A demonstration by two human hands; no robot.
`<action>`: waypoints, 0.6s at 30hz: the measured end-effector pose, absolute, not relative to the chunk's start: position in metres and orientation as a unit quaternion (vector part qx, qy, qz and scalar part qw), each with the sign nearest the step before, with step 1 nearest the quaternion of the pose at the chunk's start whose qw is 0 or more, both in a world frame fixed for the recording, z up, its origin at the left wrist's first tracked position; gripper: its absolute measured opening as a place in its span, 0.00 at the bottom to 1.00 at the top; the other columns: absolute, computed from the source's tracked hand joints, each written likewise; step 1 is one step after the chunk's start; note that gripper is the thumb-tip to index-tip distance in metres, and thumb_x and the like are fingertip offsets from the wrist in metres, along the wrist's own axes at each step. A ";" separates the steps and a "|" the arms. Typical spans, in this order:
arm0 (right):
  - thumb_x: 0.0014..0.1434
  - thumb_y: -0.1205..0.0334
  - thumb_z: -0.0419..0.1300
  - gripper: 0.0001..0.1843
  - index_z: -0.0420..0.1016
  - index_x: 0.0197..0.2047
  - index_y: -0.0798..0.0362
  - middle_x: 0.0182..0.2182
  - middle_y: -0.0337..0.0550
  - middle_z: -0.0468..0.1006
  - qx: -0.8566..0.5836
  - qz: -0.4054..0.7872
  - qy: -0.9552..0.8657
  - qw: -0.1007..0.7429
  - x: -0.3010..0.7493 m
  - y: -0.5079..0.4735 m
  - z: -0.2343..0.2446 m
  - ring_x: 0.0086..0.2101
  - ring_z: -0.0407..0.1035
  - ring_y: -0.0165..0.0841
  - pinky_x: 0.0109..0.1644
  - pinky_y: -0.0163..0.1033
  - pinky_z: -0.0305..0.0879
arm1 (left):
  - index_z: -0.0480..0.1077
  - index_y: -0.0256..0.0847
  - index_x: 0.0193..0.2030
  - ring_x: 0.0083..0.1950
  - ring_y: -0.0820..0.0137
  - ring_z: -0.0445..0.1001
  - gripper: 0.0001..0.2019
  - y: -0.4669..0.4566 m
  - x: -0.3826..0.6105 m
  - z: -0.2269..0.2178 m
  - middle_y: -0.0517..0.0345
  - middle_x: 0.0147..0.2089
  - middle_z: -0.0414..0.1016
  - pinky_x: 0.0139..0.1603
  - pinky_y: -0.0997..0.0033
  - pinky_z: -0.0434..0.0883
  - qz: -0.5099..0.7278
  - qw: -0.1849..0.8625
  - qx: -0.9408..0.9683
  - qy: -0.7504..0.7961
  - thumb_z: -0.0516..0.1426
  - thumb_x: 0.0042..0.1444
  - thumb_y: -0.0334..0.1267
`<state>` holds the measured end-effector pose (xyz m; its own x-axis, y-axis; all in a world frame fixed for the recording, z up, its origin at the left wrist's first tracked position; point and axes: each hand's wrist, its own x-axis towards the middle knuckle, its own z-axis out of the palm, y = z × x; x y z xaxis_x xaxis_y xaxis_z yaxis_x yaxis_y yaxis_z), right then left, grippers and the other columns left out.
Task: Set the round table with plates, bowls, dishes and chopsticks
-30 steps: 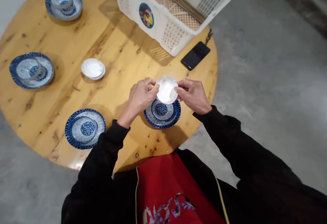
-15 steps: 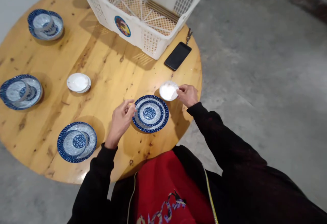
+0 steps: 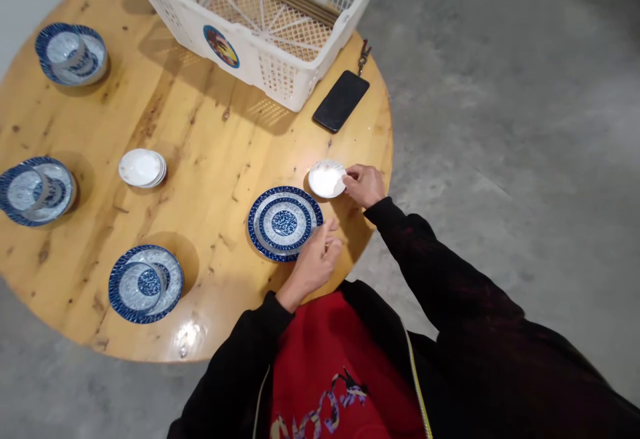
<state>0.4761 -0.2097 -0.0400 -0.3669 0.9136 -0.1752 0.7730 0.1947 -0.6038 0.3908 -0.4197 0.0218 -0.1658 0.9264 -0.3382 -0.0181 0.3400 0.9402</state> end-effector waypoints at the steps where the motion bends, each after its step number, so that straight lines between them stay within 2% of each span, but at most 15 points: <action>1: 0.50 0.64 0.54 0.15 0.81 0.35 0.56 0.27 0.47 0.80 -0.548 0.315 -0.766 0.111 0.476 -0.209 -0.040 0.32 0.75 0.42 0.37 0.42 0.70 | 0.57 0.37 0.70 0.57 0.59 0.76 0.27 -0.412 0.397 0.018 0.38 0.66 0.67 0.62 0.54 0.69 0.446 0.545 0.362 0.610 0.49 0.65 0.38; 5: 0.52 0.64 0.54 0.16 0.82 0.38 0.57 0.26 0.47 0.80 -0.543 0.311 -0.774 0.097 0.475 -0.204 -0.037 0.31 0.75 0.42 0.39 0.42 0.69 | 0.46 0.37 0.74 0.62 0.56 0.73 0.33 -0.386 0.413 0.006 0.33 0.72 0.57 0.65 0.51 0.67 0.460 0.583 0.321 0.587 0.51 0.65 0.39; 10: 0.53 0.64 0.55 0.16 0.82 0.39 0.56 0.29 0.48 0.82 -0.541 0.272 -0.791 0.087 0.473 -0.199 -0.036 0.33 0.75 0.42 0.41 0.43 0.67 | 0.46 0.38 0.75 0.64 0.54 0.71 0.34 -0.369 0.418 -0.004 0.33 0.75 0.49 0.66 0.50 0.65 0.475 0.593 0.282 0.586 0.53 0.64 0.40; 18: 0.54 0.63 0.54 0.16 0.82 0.39 0.54 0.31 0.49 0.83 -0.520 0.260 -0.810 0.080 0.475 -0.194 -0.035 0.34 0.75 0.44 0.40 0.43 0.66 | 0.44 0.39 0.74 0.64 0.55 0.71 0.34 -0.355 0.419 -0.009 0.34 0.76 0.46 0.66 0.53 0.66 0.464 0.575 0.261 0.621 0.53 0.64 0.39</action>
